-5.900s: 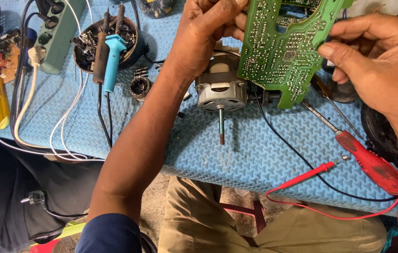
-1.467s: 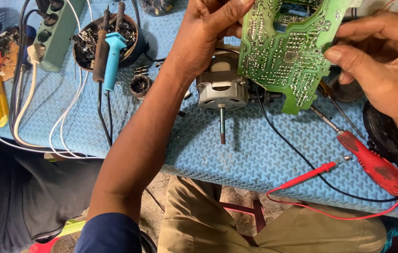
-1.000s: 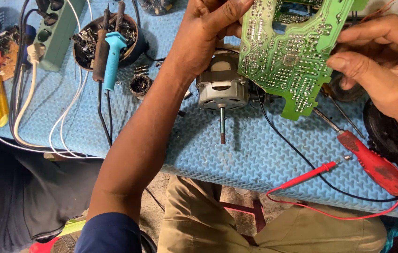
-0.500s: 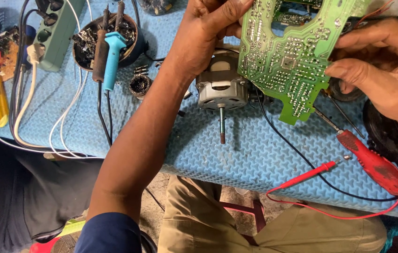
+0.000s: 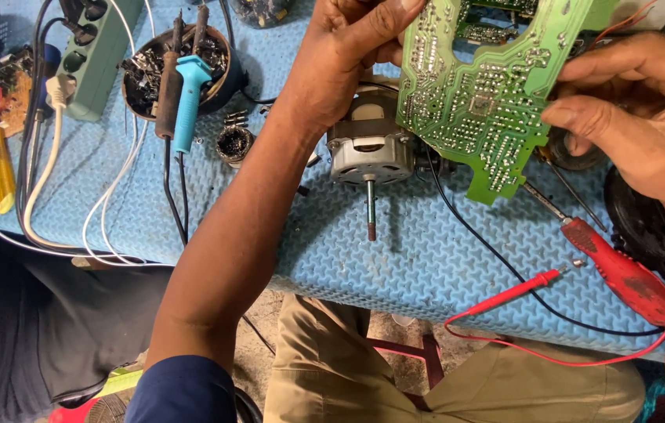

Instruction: The person holds a circuit board and turns it over to show both sides. They point to various components on the board while holding it over a workbench.

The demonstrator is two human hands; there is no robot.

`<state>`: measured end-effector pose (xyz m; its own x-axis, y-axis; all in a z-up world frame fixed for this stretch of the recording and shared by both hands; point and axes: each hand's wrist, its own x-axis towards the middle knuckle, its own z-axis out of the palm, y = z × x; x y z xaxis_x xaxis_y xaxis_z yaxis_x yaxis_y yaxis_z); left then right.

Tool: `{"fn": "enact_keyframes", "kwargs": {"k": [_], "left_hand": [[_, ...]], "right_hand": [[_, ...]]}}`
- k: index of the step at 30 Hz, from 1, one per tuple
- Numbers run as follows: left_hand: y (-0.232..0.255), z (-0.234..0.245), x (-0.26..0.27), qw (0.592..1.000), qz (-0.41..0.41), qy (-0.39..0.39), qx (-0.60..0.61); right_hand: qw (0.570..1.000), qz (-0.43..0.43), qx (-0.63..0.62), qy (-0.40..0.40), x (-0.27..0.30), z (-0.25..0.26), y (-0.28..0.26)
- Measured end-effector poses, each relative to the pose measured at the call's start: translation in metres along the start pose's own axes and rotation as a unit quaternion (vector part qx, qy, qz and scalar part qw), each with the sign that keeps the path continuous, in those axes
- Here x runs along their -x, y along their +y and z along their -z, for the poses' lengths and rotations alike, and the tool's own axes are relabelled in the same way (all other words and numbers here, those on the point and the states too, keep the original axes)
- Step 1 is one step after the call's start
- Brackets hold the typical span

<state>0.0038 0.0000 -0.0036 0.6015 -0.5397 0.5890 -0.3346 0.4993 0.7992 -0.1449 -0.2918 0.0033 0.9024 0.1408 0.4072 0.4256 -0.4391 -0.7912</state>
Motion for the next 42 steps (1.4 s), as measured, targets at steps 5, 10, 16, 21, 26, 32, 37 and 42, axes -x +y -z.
{"fn": "enact_keyframes", "kwargs": {"k": [5,10,16,21,26,32,37,42], "left_hand": [[0.0,0.001,0.0,1.0,-0.01,-0.017,-0.001],[0.014,-0.01,-0.003,1.0,0.013,-0.007,-0.006],[0.012,-0.007,-0.002,0.998,0.026,0.004,-0.055],[0.013,-0.009,-0.001,0.998,0.051,0.032,-0.029],[0.019,-0.013,-0.002,0.997,0.064,0.034,-0.024],[0.016,-0.011,-0.001,0.998,0.051,0.027,-0.025],[0.022,-0.013,-0.005,0.998,0.048,0.019,-0.024],[0.025,-0.019,-0.007,0.998,0.063,0.025,0.013]], "right_hand": [[1.0,0.012,-0.008,0.015,-0.004,-0.002,0.01],[0.998,0.013,0.061,0.027,-0.009,-0.006,0.005],[0.993,-0.012,0.102,0.054,-0.011,-0.01,0.011],[0.995,-0.022,0.06,0.079,-0.011,-0.014,0.008],[0.992,0.027,0.086,0.086,-0.011,-0.014,0.001],[0.989,0.045,0.109,0.086,-0.01,-0.014,0.002],[0.99,0.043,0.104,0.084,-0.01,-0.015,0.003],[0.988,0.01,0.139,0.059,-0.012,-0.017,-0.012]]}}
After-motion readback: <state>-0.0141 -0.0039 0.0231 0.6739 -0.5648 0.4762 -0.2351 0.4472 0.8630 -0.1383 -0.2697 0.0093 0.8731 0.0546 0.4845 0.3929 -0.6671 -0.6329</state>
